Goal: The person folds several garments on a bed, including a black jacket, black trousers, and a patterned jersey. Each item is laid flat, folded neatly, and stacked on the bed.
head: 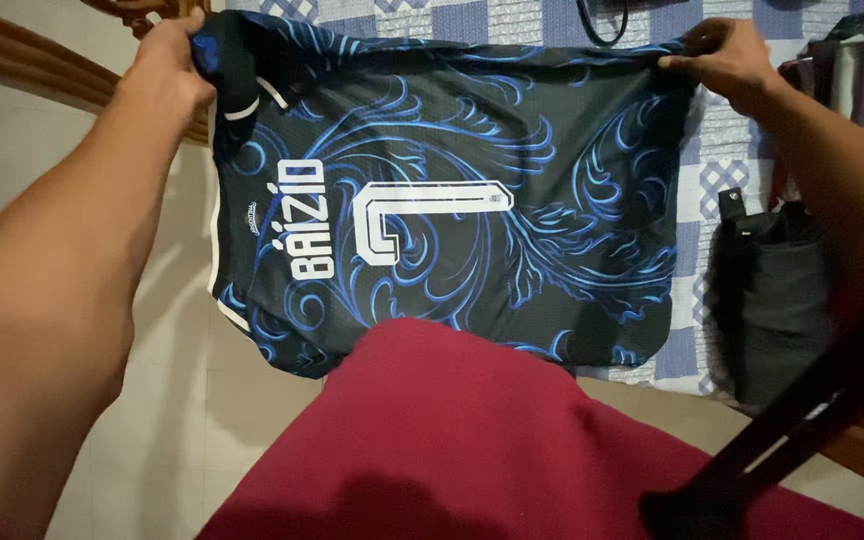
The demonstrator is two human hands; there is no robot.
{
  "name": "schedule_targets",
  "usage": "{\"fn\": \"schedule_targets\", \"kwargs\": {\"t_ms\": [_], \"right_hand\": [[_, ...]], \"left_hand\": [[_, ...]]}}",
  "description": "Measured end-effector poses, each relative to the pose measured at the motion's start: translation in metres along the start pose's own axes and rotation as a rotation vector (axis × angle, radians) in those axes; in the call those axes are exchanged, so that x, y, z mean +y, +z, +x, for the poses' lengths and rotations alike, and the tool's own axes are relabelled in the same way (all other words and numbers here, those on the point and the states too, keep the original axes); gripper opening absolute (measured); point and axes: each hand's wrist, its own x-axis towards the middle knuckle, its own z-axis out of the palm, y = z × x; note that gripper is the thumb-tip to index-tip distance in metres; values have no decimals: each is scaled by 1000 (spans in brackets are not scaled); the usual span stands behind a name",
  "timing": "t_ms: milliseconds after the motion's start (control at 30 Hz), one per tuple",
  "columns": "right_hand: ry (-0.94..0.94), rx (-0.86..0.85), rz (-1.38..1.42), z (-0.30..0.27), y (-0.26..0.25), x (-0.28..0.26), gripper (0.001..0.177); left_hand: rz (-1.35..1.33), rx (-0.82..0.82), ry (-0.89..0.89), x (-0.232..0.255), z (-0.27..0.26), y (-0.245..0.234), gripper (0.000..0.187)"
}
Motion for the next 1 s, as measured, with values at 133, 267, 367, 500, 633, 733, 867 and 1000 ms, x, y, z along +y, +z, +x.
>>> {"fn": "schedule_targets", "kwargs": {"t_ms": [133,267,367,500,633,733,867,1000], "right_hand": [[178,188,173,-9,16,9,78],[456,352,246,-48,49,24,76],[358,434,-7,-86,80,29,68],[479,324,234,-141,104,21,44],[468,202,681,-171,91,19,37],[359,101,409,-181,76,25,42],[378,236,157,-150,58,25,54],[-81,342,-158,-79,42,21,58]], "left_hand": [[-252,-143,90,-3,-9,9,27],[369,261,200,-28,-45,35,58],[1066,656,315,-71,-86,31,96],[1118,657,103,-139,-128,1,109],[1109,620,-18,-176,-141,-36,107],[1249,567,205,-171,-143,-44,97],[1450,402,568,-128,-140,-16,89],[1548,228,675,-80,-131,34,84]]}}
